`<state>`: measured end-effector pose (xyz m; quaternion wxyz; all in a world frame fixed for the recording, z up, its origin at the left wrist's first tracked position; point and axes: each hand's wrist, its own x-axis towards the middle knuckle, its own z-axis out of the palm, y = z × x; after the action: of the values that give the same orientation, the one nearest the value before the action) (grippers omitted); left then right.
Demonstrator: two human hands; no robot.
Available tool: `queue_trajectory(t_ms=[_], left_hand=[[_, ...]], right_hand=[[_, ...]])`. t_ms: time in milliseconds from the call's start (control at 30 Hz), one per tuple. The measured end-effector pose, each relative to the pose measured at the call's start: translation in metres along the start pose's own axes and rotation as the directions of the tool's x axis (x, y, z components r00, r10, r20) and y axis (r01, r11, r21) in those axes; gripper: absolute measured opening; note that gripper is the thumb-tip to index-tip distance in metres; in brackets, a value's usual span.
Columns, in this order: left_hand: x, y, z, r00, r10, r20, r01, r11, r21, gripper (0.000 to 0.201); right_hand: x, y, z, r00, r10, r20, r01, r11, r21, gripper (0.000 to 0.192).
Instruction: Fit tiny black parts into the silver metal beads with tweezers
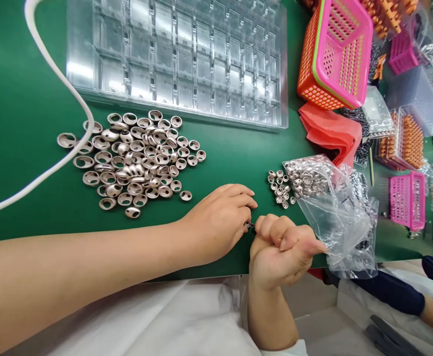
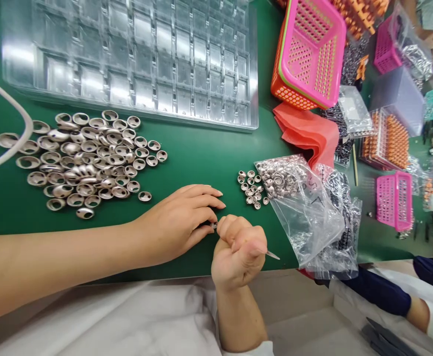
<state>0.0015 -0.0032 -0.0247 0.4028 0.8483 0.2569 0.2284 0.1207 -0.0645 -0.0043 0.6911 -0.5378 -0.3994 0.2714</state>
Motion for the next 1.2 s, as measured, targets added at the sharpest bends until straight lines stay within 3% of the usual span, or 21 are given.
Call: queue_trajectory(t_ms=[400,700,1200], left_hand=[[-0.0004,-0.0001,-0.0010,1.000,-0.015,0.022,0.015,1.000,-0.007,0.003],[0.0005,0.0010,-0.0028,0.999,-0.020,0.032,0.020,1.000,0.006,0.003],[-0.0006,-0.0006,-0.0004,1.000,0.009,-0.009,-0.009,1.000,0.009,0.005]], right_hand=[[-0.0024,0.0007,0.0009,1.000,-0.003,-0.023,0.002,0.999,-0.045,0.048],[-0.0013,0.0002,0.0035,1.000,0.012,-0.005,-0.012,0.999,0.049,0.047],[-0.0002,0.0006,0.0055,1.000,0.008,0.002,-0.008,1.000,-0.024,0.050]])
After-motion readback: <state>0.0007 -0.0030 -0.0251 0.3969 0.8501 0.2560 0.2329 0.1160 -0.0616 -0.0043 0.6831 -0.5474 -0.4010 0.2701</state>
